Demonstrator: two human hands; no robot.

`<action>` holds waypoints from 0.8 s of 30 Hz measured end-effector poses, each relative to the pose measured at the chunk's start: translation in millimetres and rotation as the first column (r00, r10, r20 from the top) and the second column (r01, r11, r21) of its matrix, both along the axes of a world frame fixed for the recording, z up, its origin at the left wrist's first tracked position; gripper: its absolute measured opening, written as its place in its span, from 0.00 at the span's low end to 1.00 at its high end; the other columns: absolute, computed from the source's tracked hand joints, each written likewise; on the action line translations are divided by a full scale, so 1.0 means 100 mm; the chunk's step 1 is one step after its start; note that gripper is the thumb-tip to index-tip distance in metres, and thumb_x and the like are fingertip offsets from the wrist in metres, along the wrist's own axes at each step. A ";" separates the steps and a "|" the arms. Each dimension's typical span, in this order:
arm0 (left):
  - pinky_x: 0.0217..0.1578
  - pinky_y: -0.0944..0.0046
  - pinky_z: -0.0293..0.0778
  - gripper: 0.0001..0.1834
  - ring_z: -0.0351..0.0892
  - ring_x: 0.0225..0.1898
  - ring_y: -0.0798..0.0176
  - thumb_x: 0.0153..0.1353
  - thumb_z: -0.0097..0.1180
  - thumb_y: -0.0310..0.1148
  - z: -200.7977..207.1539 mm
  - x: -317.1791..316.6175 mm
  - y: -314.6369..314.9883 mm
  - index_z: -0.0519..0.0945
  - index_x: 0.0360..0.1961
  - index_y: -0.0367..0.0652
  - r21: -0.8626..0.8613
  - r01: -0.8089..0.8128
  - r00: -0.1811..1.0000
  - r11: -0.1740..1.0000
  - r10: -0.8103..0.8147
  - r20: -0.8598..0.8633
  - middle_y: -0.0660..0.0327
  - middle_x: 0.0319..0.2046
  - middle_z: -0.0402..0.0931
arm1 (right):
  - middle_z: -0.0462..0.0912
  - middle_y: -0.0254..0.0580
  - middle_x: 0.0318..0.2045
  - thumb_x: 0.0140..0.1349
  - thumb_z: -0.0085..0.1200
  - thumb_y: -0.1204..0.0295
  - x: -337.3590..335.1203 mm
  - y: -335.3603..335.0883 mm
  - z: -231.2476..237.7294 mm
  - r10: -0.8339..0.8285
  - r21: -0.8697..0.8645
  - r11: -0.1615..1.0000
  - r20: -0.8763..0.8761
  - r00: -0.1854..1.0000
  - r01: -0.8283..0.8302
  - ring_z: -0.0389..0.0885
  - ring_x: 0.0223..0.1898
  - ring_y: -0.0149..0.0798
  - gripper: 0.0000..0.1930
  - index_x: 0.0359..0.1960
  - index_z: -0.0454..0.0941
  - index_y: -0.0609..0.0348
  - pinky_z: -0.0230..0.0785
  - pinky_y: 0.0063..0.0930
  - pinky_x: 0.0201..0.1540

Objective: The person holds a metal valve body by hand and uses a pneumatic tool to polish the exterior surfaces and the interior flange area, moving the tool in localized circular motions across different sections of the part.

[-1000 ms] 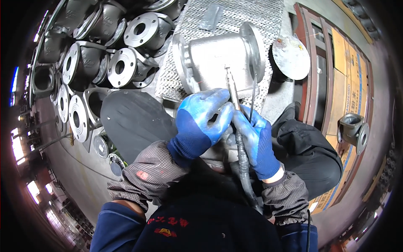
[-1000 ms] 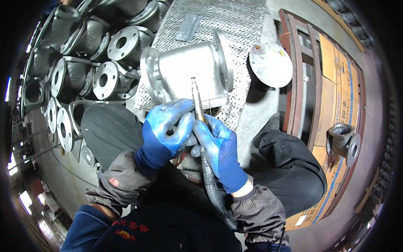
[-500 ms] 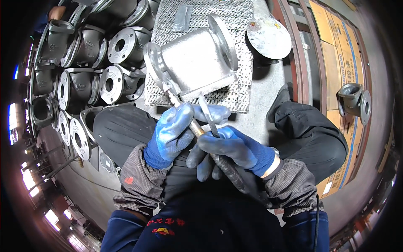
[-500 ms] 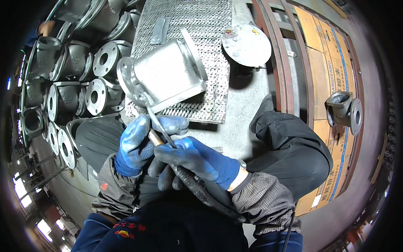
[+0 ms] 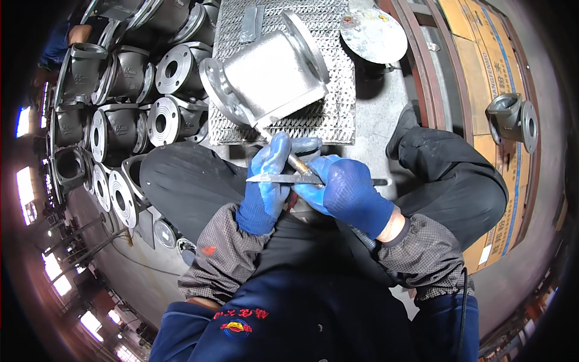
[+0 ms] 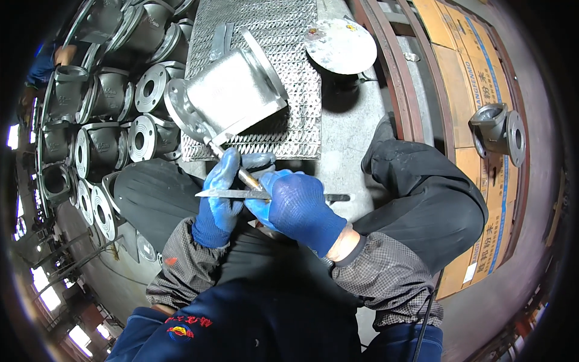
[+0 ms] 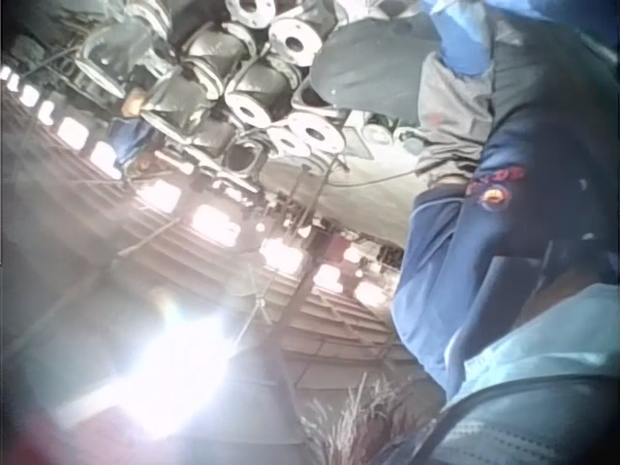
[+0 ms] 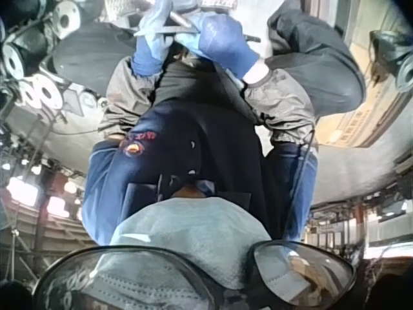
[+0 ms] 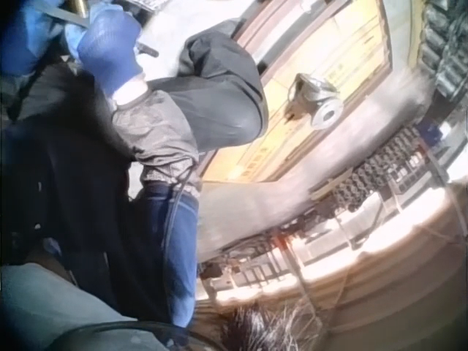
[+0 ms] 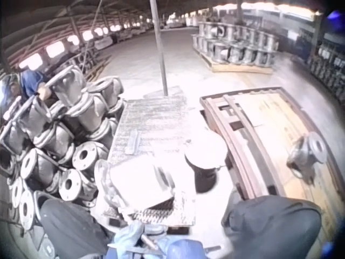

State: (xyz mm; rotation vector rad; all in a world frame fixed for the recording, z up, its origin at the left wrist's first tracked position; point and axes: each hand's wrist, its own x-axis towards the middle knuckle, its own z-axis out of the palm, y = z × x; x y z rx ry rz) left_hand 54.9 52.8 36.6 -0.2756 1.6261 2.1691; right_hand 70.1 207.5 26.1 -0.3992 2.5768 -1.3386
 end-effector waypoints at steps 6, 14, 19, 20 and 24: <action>0.51 0.55 0.74 0.32 0.78 0.46 0.51 0.73 0.28 0.48 -0.09 -0.15 0.07 0.76 0.46 0.27 0.244 0.245 0.969 0.938 -0.245 -0.031 0.44 0.46 0.77 | 0.84 0.46 0.29 0.64 0.53 0.60 0.02 0.21 0.12 0.267 -0.552 0.756 0.751 0.604 0.353 0.83 0.26 0.39 0.16 0.36 0.80 0.64 0.73 0.26 0.26; 0.46 0.64 0.75 0.23 0.80 0.39 0.64 0.72 0.38 0.40 -0.36 -0.28 0.49 0.77 0.47 0.30 0.071 0.215 0.977 0.974 -0.215 -0.008 0.53 0.40 0.80 | 0.83 0.42 0.28 0.65 0.52 0.61 0.00 0.51 -0.03 0.141 -0.526 0.664 0.786 0.603 0.532 0.83 0.27 0.31 0.17 0.39 0.78 0.67 0.73 0.18 0.25; 0.39 0.70 0.76 0.21 0.79 0.36 0.69 0.70 0.46 0.42 -0.41 -0.36 0.66 0.78 0.49 0.32 -0.091 0.173 0.978 0.981 -0.160 0.133 0.58 0.37 0.81 | 0.82 0.41 0.24 0.65 0.53 0.64 0.00 0.52 -0.08 0.056 -0.497 0.596 0.809 0.585 0.631 0.81 0.25 0.30 0.15 0.40 0.78 0.66 0.72 0.19 0.24; 0.39 0.69 0.76 0.21 0.79 0.36 0.69 0.70 0.46 0.42 -0.43 -0.37 0.68 0.78 0.49 0.32 -0.094 0.173 0.980 0.980 -0.161 0.118 0.57 0.37 0.81 | 0.82 0.41 0.24 0.65 0.53 0.64 0.00 0.52 -0.09 0.047 -0.492 0.587 0.814 0.580 0.643 0.81 0.25 0.30 0.14 0.40 0.78 0.66 0.72 0.19 0.24; 0.40 0.68 0.77 0.24 0.79 0.36 0.67 0.70 0.43 0.45 -0.36 -0.31 0.68 0.78 0.49 0.32 -0.103 0.124 0.989 0.987 -0.114 0.095 0.57 0.38 0.80 | 0.82 0.40 0.24 0.65 0.53 0.65 0.01 0.53 -0.09 0.044 -0.496 0.642 0.785 0.618 0.585 0.81 0.24 0.30 0.14 0.40 0.78 0.66 0.72 0.18 0.24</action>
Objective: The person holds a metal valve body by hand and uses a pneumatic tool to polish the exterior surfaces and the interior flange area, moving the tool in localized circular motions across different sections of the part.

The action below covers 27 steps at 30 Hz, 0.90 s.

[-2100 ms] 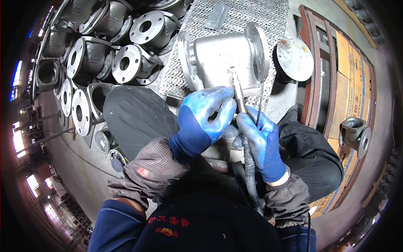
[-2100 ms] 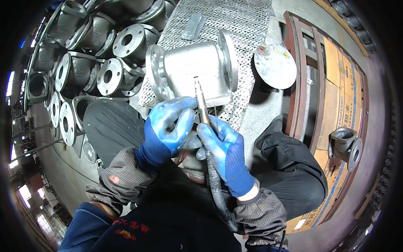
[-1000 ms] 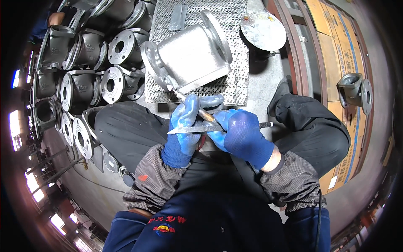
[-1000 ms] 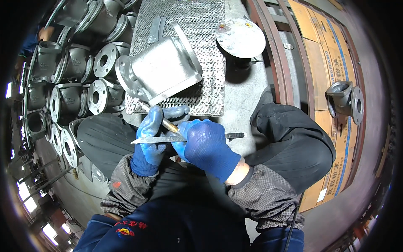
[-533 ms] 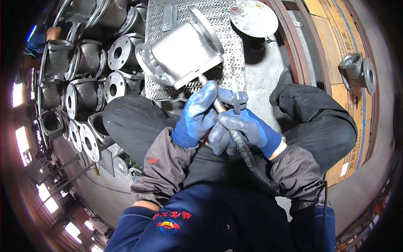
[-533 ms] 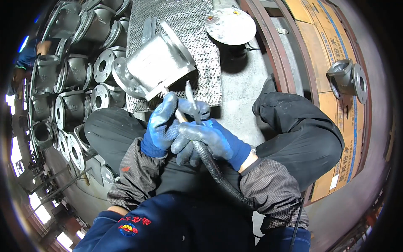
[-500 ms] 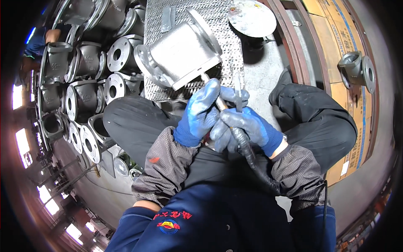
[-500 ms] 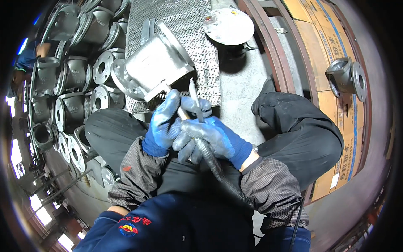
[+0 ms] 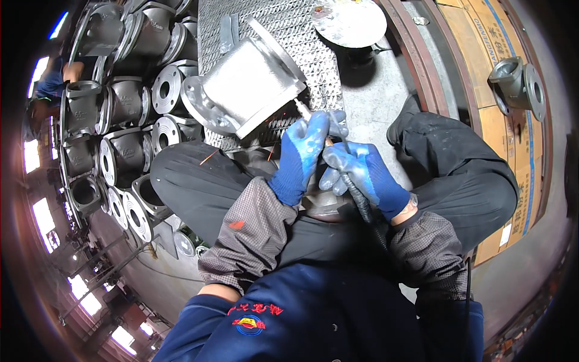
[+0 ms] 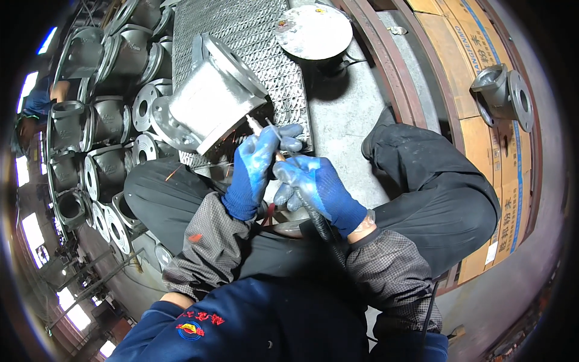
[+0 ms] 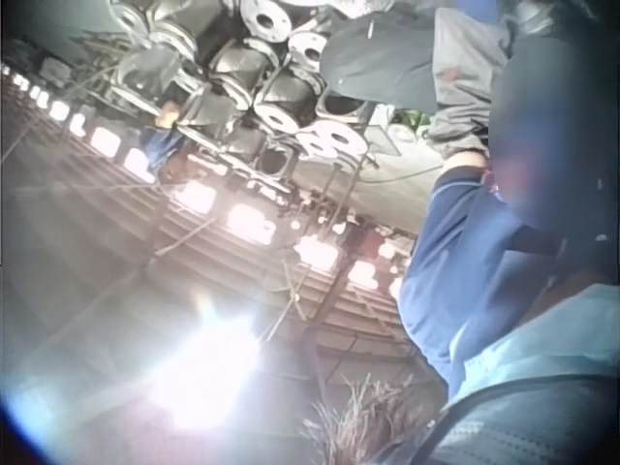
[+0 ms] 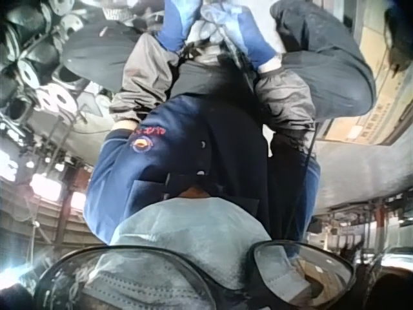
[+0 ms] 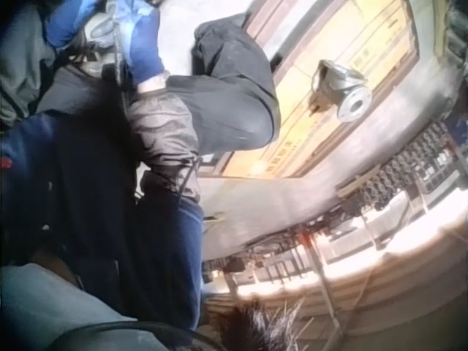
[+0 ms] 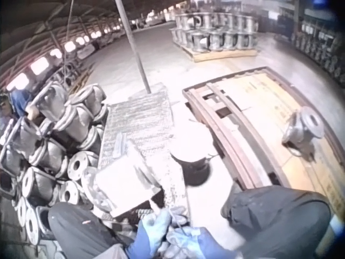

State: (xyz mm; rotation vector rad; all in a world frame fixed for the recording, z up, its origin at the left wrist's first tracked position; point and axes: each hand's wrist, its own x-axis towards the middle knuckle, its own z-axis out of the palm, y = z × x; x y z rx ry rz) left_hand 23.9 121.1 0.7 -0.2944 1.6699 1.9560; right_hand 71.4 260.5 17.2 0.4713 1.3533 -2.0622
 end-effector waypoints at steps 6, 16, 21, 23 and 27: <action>0.36 0.68 0.76 0.17 0.78 0.31 0.67 0.68 0.46 0.36 0.08 -0.03 0.10 0.79 0.40 0.30 0.030 -0.119 0.988 0.992 0.115 0.101 0.54 0.35 0.80 | 0.81 0.40 0.23 0.66 0.53 0.64 -0.02 0.03 -0.03 -0.006 -0.042 0.999 0.011 1.000 0.006 0.81 0.22 0.29 0.14 0.39 0.78 0.66 0.72 0.18 0.24; 0.38 0.65 0.76 0.18 0.80 0.33 0.63 0.67 0.46 0.37 0.16 0.01 0.11 0.79 0.35 0.30 0.014 -0.160 0.983 0.987 0.158 0.095 0.52 0.35 0.81 | 0.81 0.42 0.21 0.66 0.52 0.63 -0.01 -0.01 0.07 0.002 -0.020 1.000 -0.005 1.000 -0.002 0.79 0.20 0.28 0.15 0.38 0.78 0.66 0.71 0.18 0.23; 0.34 0.68 0.76 0.17 0.79 0.31 0.65 0.66 0.47 0.35 0.13 0.00 0.17 0.80 0.35 0.29 0.012 -0.165 0.986 0.986 0.165 0.027 0.52 0.33 0.81 | 0.81 0.42 0.21 0.66 0.51 0.63 0.00 0.02 0.05 -0.025 -0.068 0.997 0.036 0.999 0.027 0.79 0.18 0.29 0.14 0.39 0.78 0.65 0.71 0.19 0.21; 0.32 0.68 0.76 0.18 0.79 0.29 0.65 0.67 0.46 0.36 0.07 0.00 0.11 0.80 0.36 0.29 -0.020 -0.160 0.984 0.987 0.161 0.070 0.54 0.31 0.81 | 0.81 0.42 0.22 0.66 0.51 0.64 0.00 0.00 0.01 -0.005 -0.007 1.000 -0.069 0.998 0.005 0.79 0.18 0.29 0.14 0.39 0.78 0.65 0.71 0.20 0.21; 0.33 0.69 0.75 0.17 0.79 0.29 0.65 0.66 0.46 0.35 0.07 -0.03 0.19 0.80 0.34 0.30 0.024 -0.169 0.986 0.985 0.169 -0.013 0.54 0.31 0.81 | 0.81 0.43 0.21 0.66 0.51 0.64 -0.02 0.00 0.07 -0.029 -0.012 1.000 0.015 0.999 0.029 0.78 0.18 0.29 0.14 0.40 0.78 0.65 0.71 0.20 0.21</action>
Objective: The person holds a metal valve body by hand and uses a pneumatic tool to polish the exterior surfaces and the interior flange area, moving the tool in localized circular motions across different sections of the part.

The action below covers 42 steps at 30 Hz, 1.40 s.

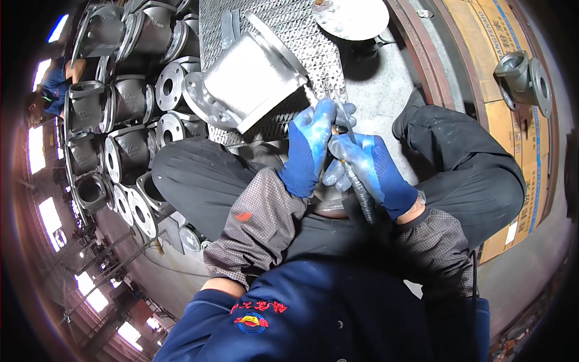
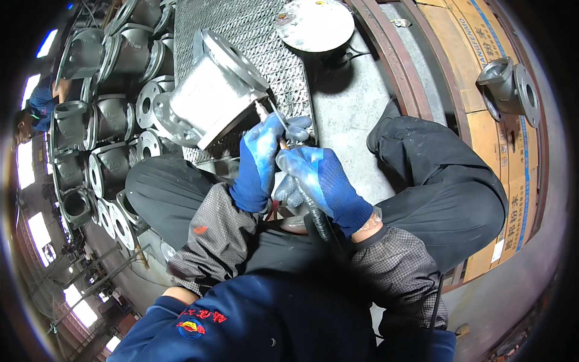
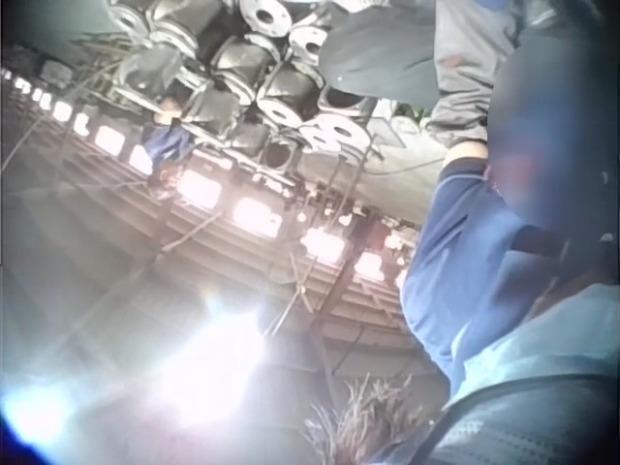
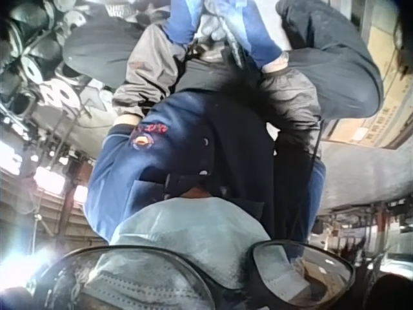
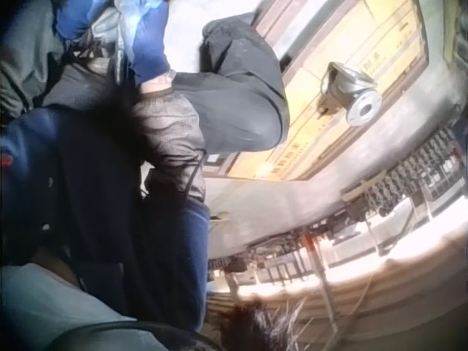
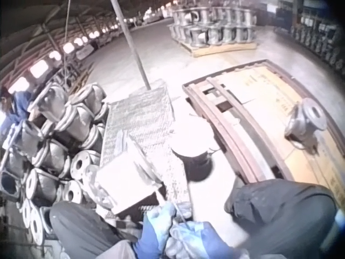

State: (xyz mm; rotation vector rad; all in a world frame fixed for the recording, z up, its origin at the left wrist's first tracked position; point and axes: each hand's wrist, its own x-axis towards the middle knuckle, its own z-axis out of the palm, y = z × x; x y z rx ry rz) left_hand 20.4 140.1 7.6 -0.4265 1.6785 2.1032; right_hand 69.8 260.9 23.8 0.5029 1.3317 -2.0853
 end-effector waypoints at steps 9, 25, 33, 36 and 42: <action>0.34 0.71 0.75 0.21 0.81 0.31 0.67 0.69 0.43 0.40 -0.07 0.08 -0.03 0.80 0.43 0.31 -0.142 0.086 0.996 0.986 -0.087 0.001 0.54 0.33 0.82 | 0.81 0.43 0.21 0.66 0.51 0.64 0.06 -0.01 -0.14 -0.004 -0.022 1.000 -0.003 1.000 0.004 0.79 0.18 0.30 0.15 0.38 0.77 0.68 0.70 0.19 0.21; 0.30 0.71 0.77 0.22 0.78 0.26 0.68 0.71 0.42 0.42 0.04 0.28 -0.31 0.78 0.41 0.29 -0.046 -0.034 0.998 0.998 0.036 0.045 0.54 0.33 0.81 | 0.80 0.38 0.21 0.66 0.51 0.65 0.18 -0.25 -0.16 0.064 -0.058 0.996 -0.041 0.997 -0.067 0.78 0.21 0.26 0.15 0.40 0.76 0.68 0.70 0.17 0.23; 0.29 0.68 0.74 0.19 0.78 0.26 0.64 0.70 0.43 0.38 0.05 0.30 -0.33 0.78 0.39 0.30 0.027 -0.118 0.993 0.993 0.117 0.021 0.51 0.31 0.81 | 0.81 0.37 0.25 0.67 0.49 0.67 0.13 -0.28 -0.22 0.171 0.007 0.985 -0.132 0.976 -0.172 0.79 0.25 0.25 0.11 0.37 0.77 0.65 0.71 0.18 0.26; 0.32 0.68 0.76 0.20 0.79 0.27 0.63 0.69 0.43 0.38 0.01 0.24 -0.30 0.78 0.39 0.29 -0.106 0.011 0.999 0.994 -0.006 0.050 0.51 0.30 0.81 | 0.79 0.39 0.18 0.64 0.55 0.64 0.19 -0.30 -0.31 -0.010 -0.030 1.000 -0.037 0.999 0.009 0.75 0.18 0.26 0.14 0.39 0.79 0.66 0.67 0.20 0.21; 0.31 0.67 0.77 0.19 0.80 0.27 0.60 0.69 0.43 0.38 0.03 0.28 -0.33 0.77 0.41 0.28 -0.056 -0.005 0.998 0.998 0.001 -0.062 0.48 0.33 0.81 | 0.80 0.38 0.19 0.64 0.55 0.66 0.22 -0.33 -0.30 0.029 -0.015 0.999 -0.051 0.998 -0.029 0.74 0.19 0.24 0.14 0.41 0.78 0.67 0.66 0.20 0.22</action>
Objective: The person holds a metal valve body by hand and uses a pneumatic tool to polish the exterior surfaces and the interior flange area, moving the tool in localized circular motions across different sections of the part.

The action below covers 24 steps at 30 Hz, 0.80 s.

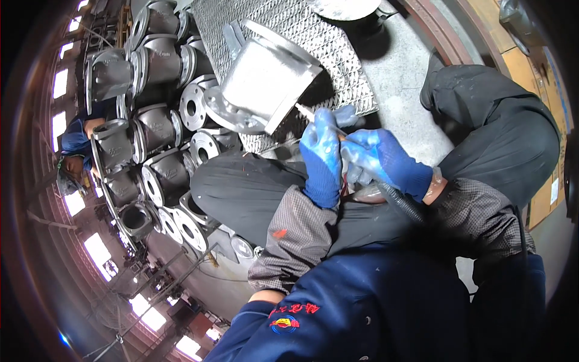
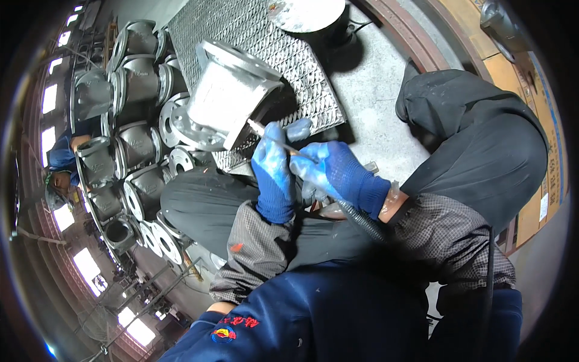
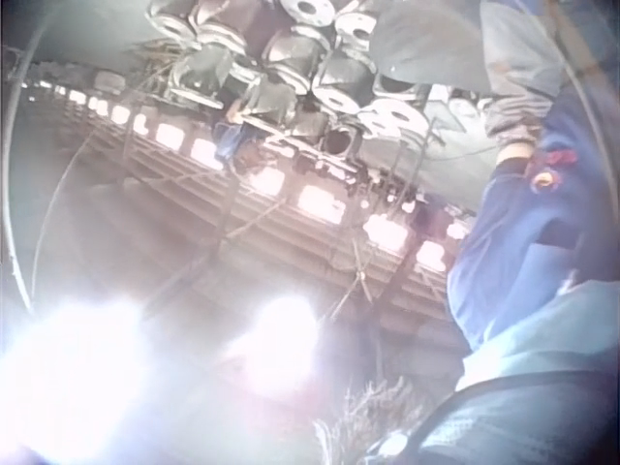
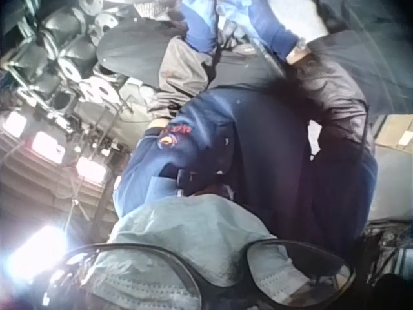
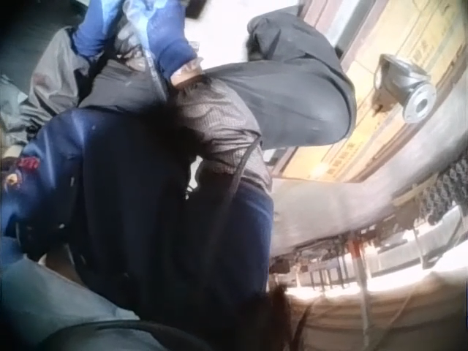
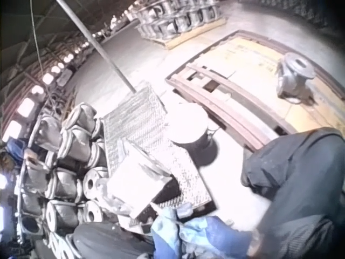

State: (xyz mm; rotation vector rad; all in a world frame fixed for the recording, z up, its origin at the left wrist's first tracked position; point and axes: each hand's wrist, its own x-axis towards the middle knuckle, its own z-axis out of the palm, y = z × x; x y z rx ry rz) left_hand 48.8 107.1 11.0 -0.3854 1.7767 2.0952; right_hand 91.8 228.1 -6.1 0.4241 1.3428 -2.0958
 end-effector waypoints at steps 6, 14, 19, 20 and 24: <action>0.30 0.66 0.77 0.21 0.80 0.29 0.60 0.69 0.42 0.38 -0.01 0.02 -0.01 0.78 0.37 0.28 -0.043 -0.092 0.996 0.995 0.092 -0.003 0.49 0.30 0.81 | 0.80 0.39 0.23 0.66 0.53 0.64 0.02 -0.07 -0.06 0.028 0.015 1.000 -0.141 0.990 -0.026 0.77 0.21 0.26 0.15 0.40 0.77 0.67 0.69 0.20 0.23; 0.34 0.68 0.75 0.23 0.78 0.31 0.67 0.71 0.43 0.44 -0.06 0.02 -0.07 0.80 0.39 0.31 -0.092 -0.059 0.996 0.994 0.064 0.062 0.53 0.35 0.82 | 0.80 0.37 0.23 0.68 0.48 0.68 -0.05 -0.04 0.06 0.092 0.022 0.995 0.005 0.996 -0.092 0.76 0.19 0.25 0.12 0.40 0.77 0.66 0.66 0.17 0.21; 0.30 0.67 0.75 0.22 0.77 0.26 0.67 0.70 0.44 0.43 0.01 0.09 -0.13 0.79 0.38 0.32 0.024 -0.095 0.995 0.995 0.096 -0.023 0.56 0.27 0.79 | 0.81 0.40 0.21 0.65 0.52 0.65 -0.04 -0.11 0.09 0.123 0.028 0.992 -0.016 0.992 -0.123 0.78 0.19 0.28 0.15 0.39 0.77 0.68 0.68 0.20 0.20; 0.31 0.67 0.76 0.22 0.78 0.26 0.66 0.70 0.44 0.43 0.02 0.06 -0.11 0.79 0.38 0.32 0.044 -0.107 0.994 0.993 0.107 0.021 0.56 0.27 0.79 | 0.81 0.41 0.22 0.65 0.53 0.65 -0.02 -0.10 0.11 0.054 -0.014 0.998 -0.022 0.998 -0.054 0.78 0.19 0.28 0.14 0.39 0.76 0.68 0.69 0.19 0.20; 0.24 0.68 0.72 0.19 0.76 0.22 0.67 0.68 0.47 0.40 -0.06 -0.14 -0.01 0.79 0.35 0.32 0.004 0.018 0.992 1.000 -0.019 0.124 0.57 0.24 0.78 | 0.81 0.40 0.22 0.66 0.50 0.65 -0.06 -0.05 0.19 -0.049 0.107 0.993 -0.017 0.999 0.051 0.77 0.19 0.27 0.13 0.37 0.76 0.66 0.69 0.18 0.21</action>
